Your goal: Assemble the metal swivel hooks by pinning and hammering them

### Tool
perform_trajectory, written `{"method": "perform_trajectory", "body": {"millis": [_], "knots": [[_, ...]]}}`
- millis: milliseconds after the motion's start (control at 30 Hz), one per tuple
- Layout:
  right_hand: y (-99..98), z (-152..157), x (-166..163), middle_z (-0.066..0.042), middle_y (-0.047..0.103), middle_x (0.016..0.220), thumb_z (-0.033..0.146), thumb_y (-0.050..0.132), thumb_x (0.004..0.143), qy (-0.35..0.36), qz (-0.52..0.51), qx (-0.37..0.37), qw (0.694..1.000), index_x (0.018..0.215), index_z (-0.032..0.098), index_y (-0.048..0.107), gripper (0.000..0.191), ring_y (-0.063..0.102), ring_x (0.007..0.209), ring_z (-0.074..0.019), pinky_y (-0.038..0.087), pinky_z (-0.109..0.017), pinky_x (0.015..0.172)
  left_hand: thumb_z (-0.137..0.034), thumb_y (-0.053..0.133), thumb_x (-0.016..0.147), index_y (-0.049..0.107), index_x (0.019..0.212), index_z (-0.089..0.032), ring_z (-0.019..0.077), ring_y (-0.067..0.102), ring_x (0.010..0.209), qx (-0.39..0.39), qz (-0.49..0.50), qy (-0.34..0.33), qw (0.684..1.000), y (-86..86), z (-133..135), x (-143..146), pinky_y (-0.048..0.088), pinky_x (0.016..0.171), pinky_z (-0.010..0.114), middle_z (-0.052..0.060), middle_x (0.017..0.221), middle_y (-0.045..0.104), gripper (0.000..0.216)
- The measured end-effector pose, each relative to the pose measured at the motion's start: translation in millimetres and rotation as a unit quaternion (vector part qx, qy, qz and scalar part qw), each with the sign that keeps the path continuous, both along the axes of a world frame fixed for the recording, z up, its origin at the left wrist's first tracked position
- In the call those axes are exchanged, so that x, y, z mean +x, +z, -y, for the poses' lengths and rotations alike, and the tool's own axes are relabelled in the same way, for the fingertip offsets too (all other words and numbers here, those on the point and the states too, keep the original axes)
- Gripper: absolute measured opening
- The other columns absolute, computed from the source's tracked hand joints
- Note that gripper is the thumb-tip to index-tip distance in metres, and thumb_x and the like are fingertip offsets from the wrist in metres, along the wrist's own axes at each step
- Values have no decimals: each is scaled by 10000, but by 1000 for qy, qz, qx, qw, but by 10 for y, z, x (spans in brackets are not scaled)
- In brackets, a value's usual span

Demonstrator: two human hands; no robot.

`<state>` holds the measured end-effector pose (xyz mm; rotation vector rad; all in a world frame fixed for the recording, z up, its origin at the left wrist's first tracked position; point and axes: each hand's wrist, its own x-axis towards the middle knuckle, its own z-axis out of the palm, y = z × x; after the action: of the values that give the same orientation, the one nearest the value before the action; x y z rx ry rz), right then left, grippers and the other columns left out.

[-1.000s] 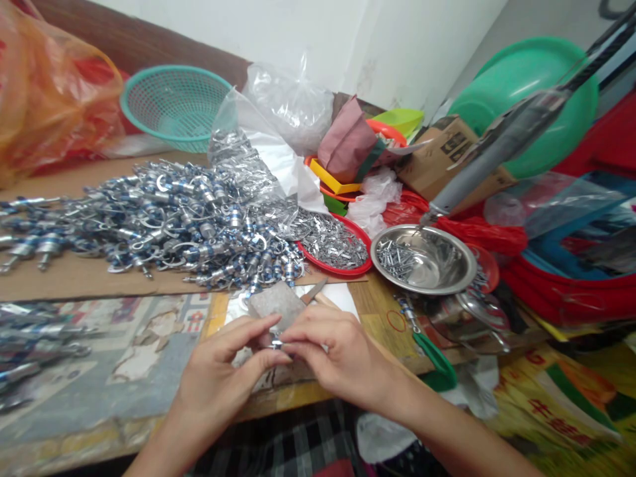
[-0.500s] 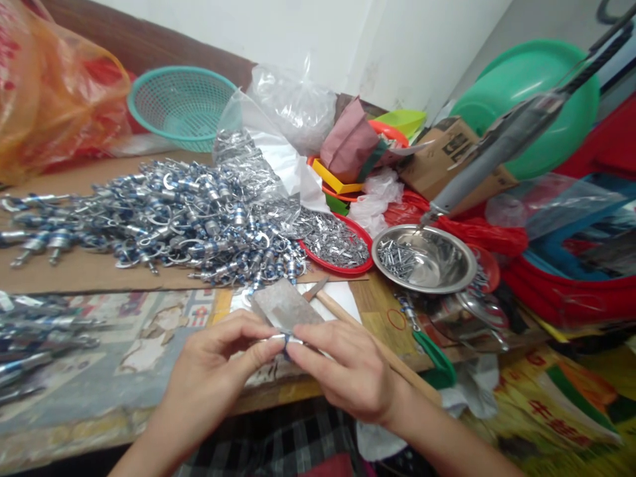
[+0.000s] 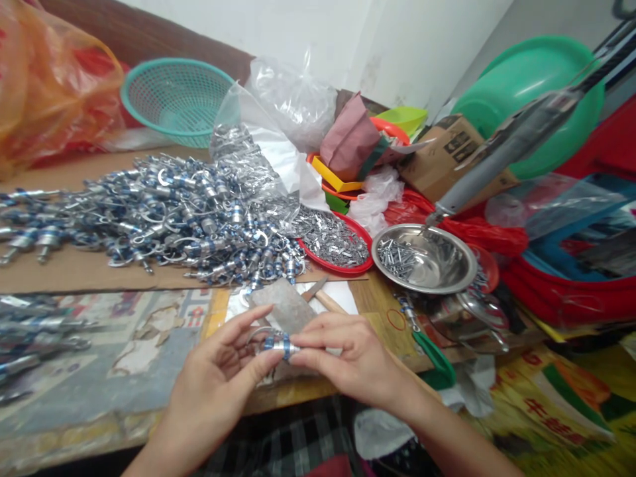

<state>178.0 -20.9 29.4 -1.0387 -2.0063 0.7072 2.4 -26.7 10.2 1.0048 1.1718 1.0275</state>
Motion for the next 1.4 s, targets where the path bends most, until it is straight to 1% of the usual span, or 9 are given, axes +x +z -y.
{"method": "perform_trajectory", "body": {"millis": [100,200,333,467,600,733,867,967,1400], "knots": [[3,-359,179,-23,716,861,213,587,829,-80,123,-2,989,866,207,720,139,652,801,-131,514,-230,728,-343,733,627,507,1159,-180,216,683,841,-9,15,-26,1000,-26,-39,-9,548,741,266,44,857,727,600],[-73,-902,471,-82,644,1132,131,459,879,-275,295,22,915,1106,188,636,293,583,1055,-170,442,-286,907,-331,705,668,409,1232,-177,197,680,794,-17,28,-60,998,-31,-97,-22,538,714,253,36,831,701,655],[-228,-1425,725,-152,692,949,38,548,749,-310,361,-23,879,975,154,694,293,614,992,-290,445,-391,866,-279,696,674,366,1251,-166,167,651,712,-27,34,-84,996,-40,-160,-36,521,653,232,7,740,664,674],[-284,-1550,767,-137,694,931,11,575,695,-314,373,-36,872,872,179,712,280,605,1001,-301,428,-399,878,-256,707,652,350,1251,-164,152,626,638,-57,65,-90,992,-62,-210,-55,500,577,230,-9,702,638,704],[-204,-1520,824,-135,678,1007,109,534,795,-323,325,-35,888,898,165,700,203,584,1040,-274,407,-394,915,-234,724,631,316,1261,-182,172,637,640,-88,88,-103,987,-79,-263,-83,510,605,282,-17,695,637,753],[-84,-1273,690,-82,709,839,207,484,869,-281,244,-70,926,924,130,668,206,659,795,-169,495,-285,758,-198,721,622,337,1249,-184,175,641,657,-80,80,-113,987,-91,-303,-102,497,628,294,-15,702,652,736],[5,-744,292,-5,677,688,269,534,849,-112,90,-161,976,831,142,662,181,602,576,-89,475,-194,558,-181,704,631,360,1239,-187,169,636,671,-70,72,-115,988,-101,-309,-101,480,642,293,-17,708,662,699],[28,-395,45,14,644,629,196,585,796,9,6,-218,976,728,148,673,121,561,558,-84,425,-183,524,-184,711,622,373,1235,-180,168,632,670,-62,69,-111,989,-102,-308,-96,476,644,293,-21,696,656,700],[-70,-285,-256,-8,651,720,238,660,754,-59,120,-77,988,924,216,717,180,558,638,-125,403,-226,580,-197,740,597,393,1224,-162,182,658,687,-56,108,-112,986,-124,-296,-99,504,662,308,14,742,708,717]]}}
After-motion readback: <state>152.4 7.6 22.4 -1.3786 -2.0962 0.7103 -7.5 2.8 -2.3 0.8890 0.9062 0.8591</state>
